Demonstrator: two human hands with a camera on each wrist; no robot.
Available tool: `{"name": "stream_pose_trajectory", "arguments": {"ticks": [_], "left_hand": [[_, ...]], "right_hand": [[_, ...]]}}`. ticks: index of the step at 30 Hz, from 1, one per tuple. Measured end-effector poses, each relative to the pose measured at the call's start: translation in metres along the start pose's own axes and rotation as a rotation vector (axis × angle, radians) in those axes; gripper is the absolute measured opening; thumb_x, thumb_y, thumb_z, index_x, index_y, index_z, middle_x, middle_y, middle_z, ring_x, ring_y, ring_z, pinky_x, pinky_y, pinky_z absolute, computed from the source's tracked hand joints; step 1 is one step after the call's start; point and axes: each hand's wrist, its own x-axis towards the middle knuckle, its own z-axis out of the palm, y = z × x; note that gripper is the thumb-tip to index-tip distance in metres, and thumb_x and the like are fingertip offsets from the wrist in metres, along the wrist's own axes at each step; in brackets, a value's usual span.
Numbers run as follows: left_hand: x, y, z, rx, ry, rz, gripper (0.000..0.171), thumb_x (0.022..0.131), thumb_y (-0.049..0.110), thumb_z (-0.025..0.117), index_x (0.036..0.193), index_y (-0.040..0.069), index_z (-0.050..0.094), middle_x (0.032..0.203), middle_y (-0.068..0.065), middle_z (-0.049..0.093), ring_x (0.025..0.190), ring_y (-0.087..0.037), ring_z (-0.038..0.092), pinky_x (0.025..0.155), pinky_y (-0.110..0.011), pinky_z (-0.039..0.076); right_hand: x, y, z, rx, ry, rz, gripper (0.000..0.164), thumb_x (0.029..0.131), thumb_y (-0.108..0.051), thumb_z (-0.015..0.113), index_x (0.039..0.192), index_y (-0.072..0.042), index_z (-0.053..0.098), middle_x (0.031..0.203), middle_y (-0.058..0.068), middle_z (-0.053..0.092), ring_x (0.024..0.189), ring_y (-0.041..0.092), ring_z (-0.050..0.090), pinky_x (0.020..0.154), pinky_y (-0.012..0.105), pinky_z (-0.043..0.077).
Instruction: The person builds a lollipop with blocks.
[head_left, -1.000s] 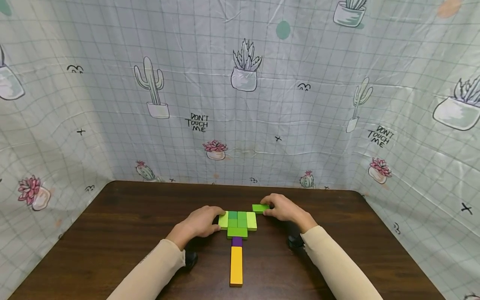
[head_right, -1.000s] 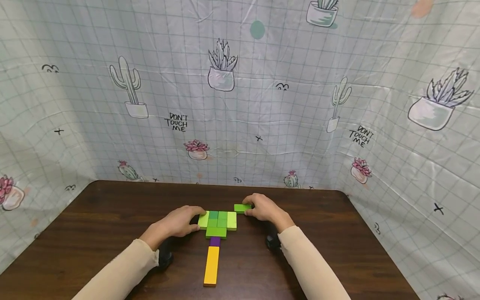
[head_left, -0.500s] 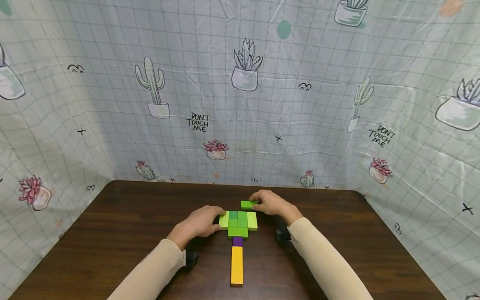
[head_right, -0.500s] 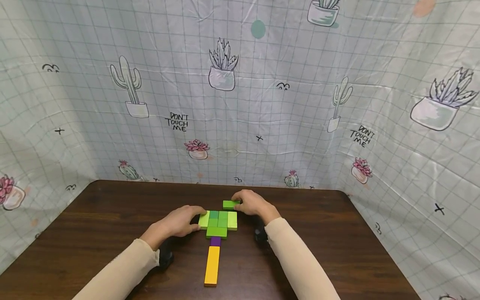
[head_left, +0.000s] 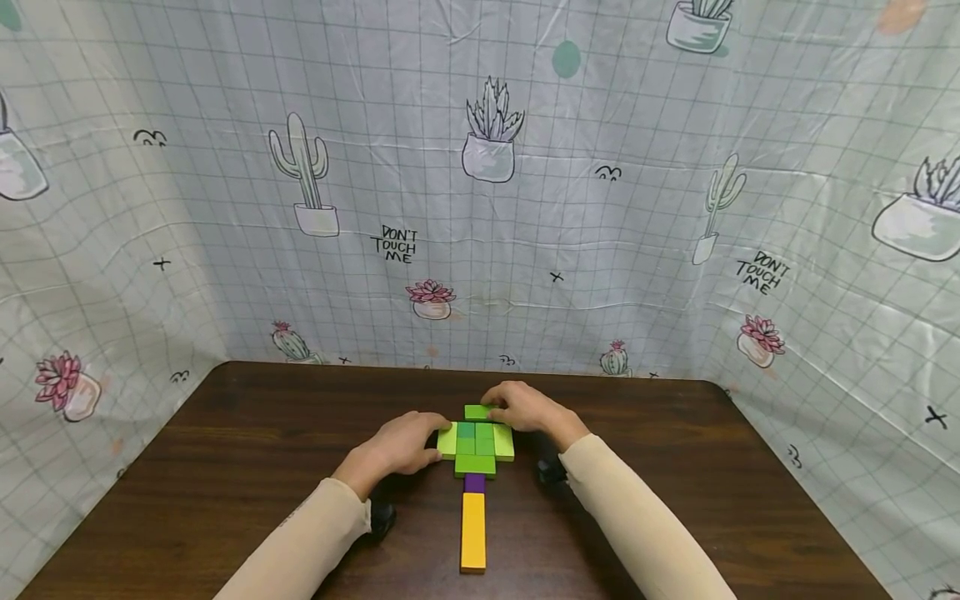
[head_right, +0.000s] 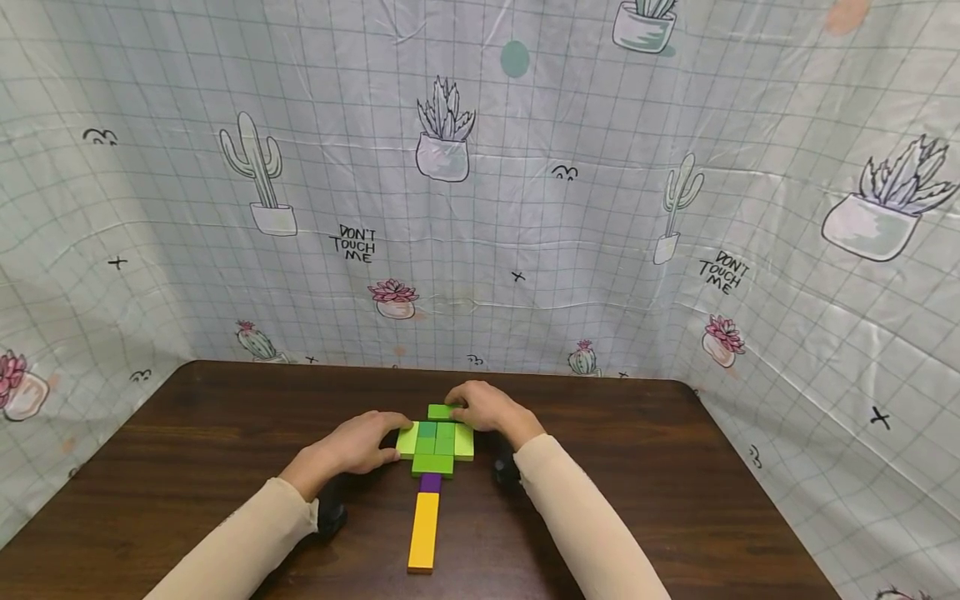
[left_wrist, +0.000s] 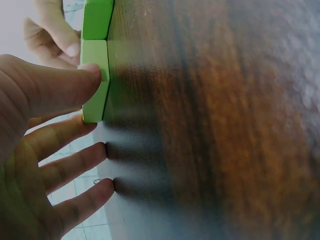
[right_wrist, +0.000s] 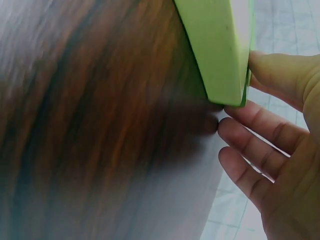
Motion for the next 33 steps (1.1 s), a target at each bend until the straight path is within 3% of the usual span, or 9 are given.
{"name": "stream_pose_trajectory", "arguments": {"ticks": [8,17,26,33], "left_hand": [[0.000,0.001,-0.001,0.005,-0.001,-0.001,0.047,0.088,0.020,0.070,0.131,0.008,0.057,0.131,-0.009,0.056,0.120,-0.029,0.051,0.098,-0.045,0.042],[0.000,0.000,0.000,0.006,0.001,0.005,0.047,0.088,0.021,0.070,0.131,0.008,0.057,0.131,-0.009,0.056,0.119,-0.030,0.051,0.097,-0.046,0.043],[-0.001,-0.002,0.001,-0.014,0.017,0.017,0.046,0.089,0.019,0.069,0.131,0.008,0.057,0.131,-0.009,0.055,0.120,-0.031,0.050,0.097,-0.047,0.042],[-0.002,-0.002,0.001,-0.031,0.020,0.023,0.046,0.088,0.018,0.070,0.131,0.007,0.057,0.131,-0.010,0.056,0.120,-0.032,0.051,0.097,-0.047,0.042]], "right_hand": [[0.003,-0.003,0.002,-0.012,-0.002,-0.035,0.028,0.094,-0.019,0.061,0.120,-0.010,0.067,0.107,0.002,0.066,0.085,0.010,0.057,0.074,0.031,0.049],[0.001,-0.008,0.002,-0.012,-0.005,-0.036,0.028,0.094,-0.020,0.062,0.120,-0.011,0.067,0.105,0.001,0.065,0.081,0.010,0.056,0.072,0.030,0.048],[-0.001,-0.012,0.001,-0.005,0.005,-0.036,0.028,0.095,-0.020,0.061,0.121,-0.010,0.066,0.111,0.004,0.066,0.093,0.014,0.060,0.077,0.032,0.049],[0.000,-0.013,0.002,0.011,-0.001,-0.027,0.028,0.095,-0.019,0.061,0.120,-0.010,0.067,0.109,0.004,0.066,0.087,0.011,0.060,0.073,0.030,0.049]]}}
